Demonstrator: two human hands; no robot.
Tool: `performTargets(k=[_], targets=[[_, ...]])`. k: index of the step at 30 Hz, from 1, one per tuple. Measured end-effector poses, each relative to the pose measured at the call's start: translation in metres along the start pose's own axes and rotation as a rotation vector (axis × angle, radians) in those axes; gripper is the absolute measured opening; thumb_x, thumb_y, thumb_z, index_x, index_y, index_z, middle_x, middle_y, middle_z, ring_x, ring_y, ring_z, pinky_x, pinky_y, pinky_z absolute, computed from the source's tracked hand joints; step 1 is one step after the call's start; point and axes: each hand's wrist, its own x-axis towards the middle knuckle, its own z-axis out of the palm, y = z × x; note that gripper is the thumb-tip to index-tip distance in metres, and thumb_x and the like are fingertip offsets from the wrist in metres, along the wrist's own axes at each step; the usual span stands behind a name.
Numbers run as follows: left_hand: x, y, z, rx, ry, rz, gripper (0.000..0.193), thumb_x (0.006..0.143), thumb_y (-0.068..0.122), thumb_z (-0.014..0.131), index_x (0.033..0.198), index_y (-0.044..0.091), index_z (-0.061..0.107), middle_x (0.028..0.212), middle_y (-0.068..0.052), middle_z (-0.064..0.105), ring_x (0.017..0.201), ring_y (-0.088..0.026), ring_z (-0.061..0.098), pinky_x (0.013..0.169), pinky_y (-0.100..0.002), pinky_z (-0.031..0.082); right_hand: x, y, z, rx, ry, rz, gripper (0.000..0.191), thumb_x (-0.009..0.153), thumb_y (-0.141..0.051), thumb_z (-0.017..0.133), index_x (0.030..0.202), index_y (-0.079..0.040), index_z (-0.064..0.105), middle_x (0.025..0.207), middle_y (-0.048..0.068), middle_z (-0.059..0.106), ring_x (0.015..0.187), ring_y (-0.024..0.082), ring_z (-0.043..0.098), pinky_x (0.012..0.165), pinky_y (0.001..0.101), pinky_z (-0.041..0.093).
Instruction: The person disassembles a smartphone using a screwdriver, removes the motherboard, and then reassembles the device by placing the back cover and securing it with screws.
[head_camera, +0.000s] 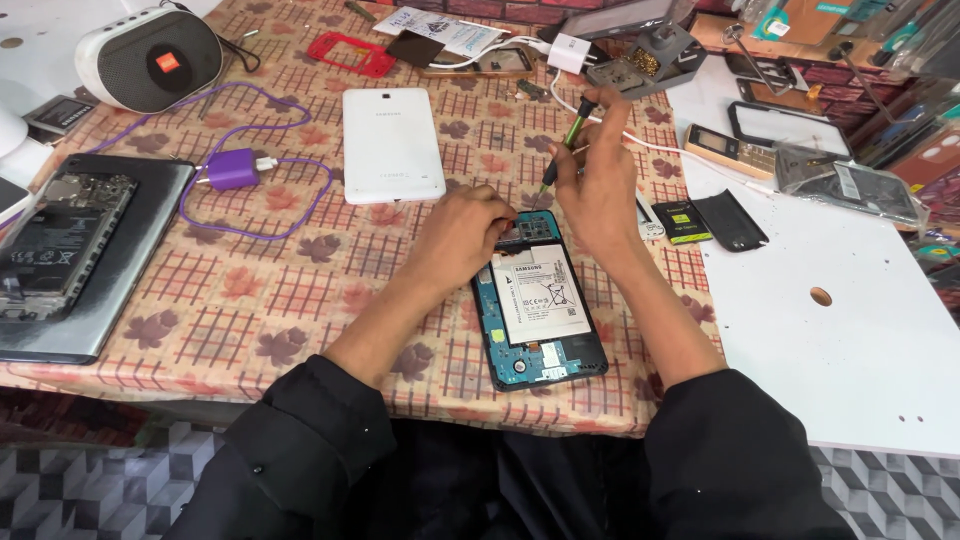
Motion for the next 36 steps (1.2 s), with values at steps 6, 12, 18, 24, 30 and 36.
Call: performTargets(k=[6, 12, 18, 24, 30, 36], targets=[[0.018, -0.001, -0.014, -0.023, -0.106, -0.092, 0.018, 0.082, 0.010, 0.072, 0.095, 0.015, 0.083, 0.097, -0.007, 0.074, 0.091, -0.029, 0.070, 0.080, -0.043, 0.055, -0.002, 0.002, 0.000, 0.024, -0.011, -0.042, 0.065, 0.100, 0.009, 0.066, 0.150, -0.004, 0.026, 0.078, 0.015, 0.065, 0.068, 0.027, 0.072, 0.060, 0.0380, 0.052], [0.040, 0.004, -0.024, 0.000, -0.212, -0.238, 0.016, 0.073, 0.015, 0.079, 0.086, 0.021, 0.086, 0.089, -0.002, 0.079, 0.084, -0.021, 0.074, 0.075, -0.038, 0.056, -0.003, -0.001, -0.001, 0.047, -0.004, -0.046, 0.064, 0.100, 0.009, 0.067, 0.149, -0.003, 0.028, 0.079, 0.014, 0.065, 0.069, 0.027, 0.073, 0.058, 0.0363, 0.052], [0.028, -0.008, -0.026, -0.204, -0.161, -0.176, 0.018, 0.074, 0.023, 0.079, 0.091, 0.021, 0.083, 0.087, -0.001, 0.080, 0.076, -0.016, 0.075, 0.070, -0.032, 0.057, -0.004, -0.004, 0.001, 0.054, -0.004, -0.043, 0.065, 0.099, 0.009, 0.068, 0.149, -0.002, 0.028, 0.080, 0.014, 0.064, 0.071, 0.027, 0.074, 0.057, 0.0357, 0.052], [0.024, -0.009, -0.018, -0.182, -0.112, -0.119, 0.017, 0.081, 0.024, 0.078, 0.097, 0.018, 0.082, 0.091, -0.003, 0.079, 0.078, -0.017, 0.074, 0.072, -0.033, 0.057, -0.005, -0.003, -0.002, 0.039, 0.014, -0.112, 0.065, 0.100, 0.010, 0.067, 0.151, -0.002, 0.027, 0.083, 0.015, 0.064, 0.073, 0.027, 0.073, 0.061, 0.0362, 0.053], [0.024, -0.006, -0.013, -0.127, -0.021, 0.022, 0.013, 0.082, 0.017, 0.077, 0.094, 0.013, 0.081, 0.096, -0.006, 0.075, 0.085, -0.025, 0.072, 0.076, -0.039, 0.056, -0.004, -0.005, -0.001, 0.058, -0.009, -0.061, 0.062, 0.101, 0.008, 0.067, 0.149, -0.003, 0.029, 0.080, 0.014, 0.064, 0.071, 0.025, 0.073, 0.057, 0.0338, 0.051], [0.026, -0.003, -0.012, -0.125, 0.037, 0.105, 0.012, 0.083, 0.016, 0.077, 0.092, 0.010, 0.081, 0.096, -0.010, 0.072, 0.091, -0.031, 0.067, 0.081, -0.042, 0.053, -0.003, -0.009, -0.005, 0.064, -0.036, -0.087, 0.063, 0.098, 0.004, 0.077, 0.143, -0.006, 0.034, 0.081, 0.013, 0.063, 0.073, 0.021, 0.071, 0.061, 0.0320, 0.053]])
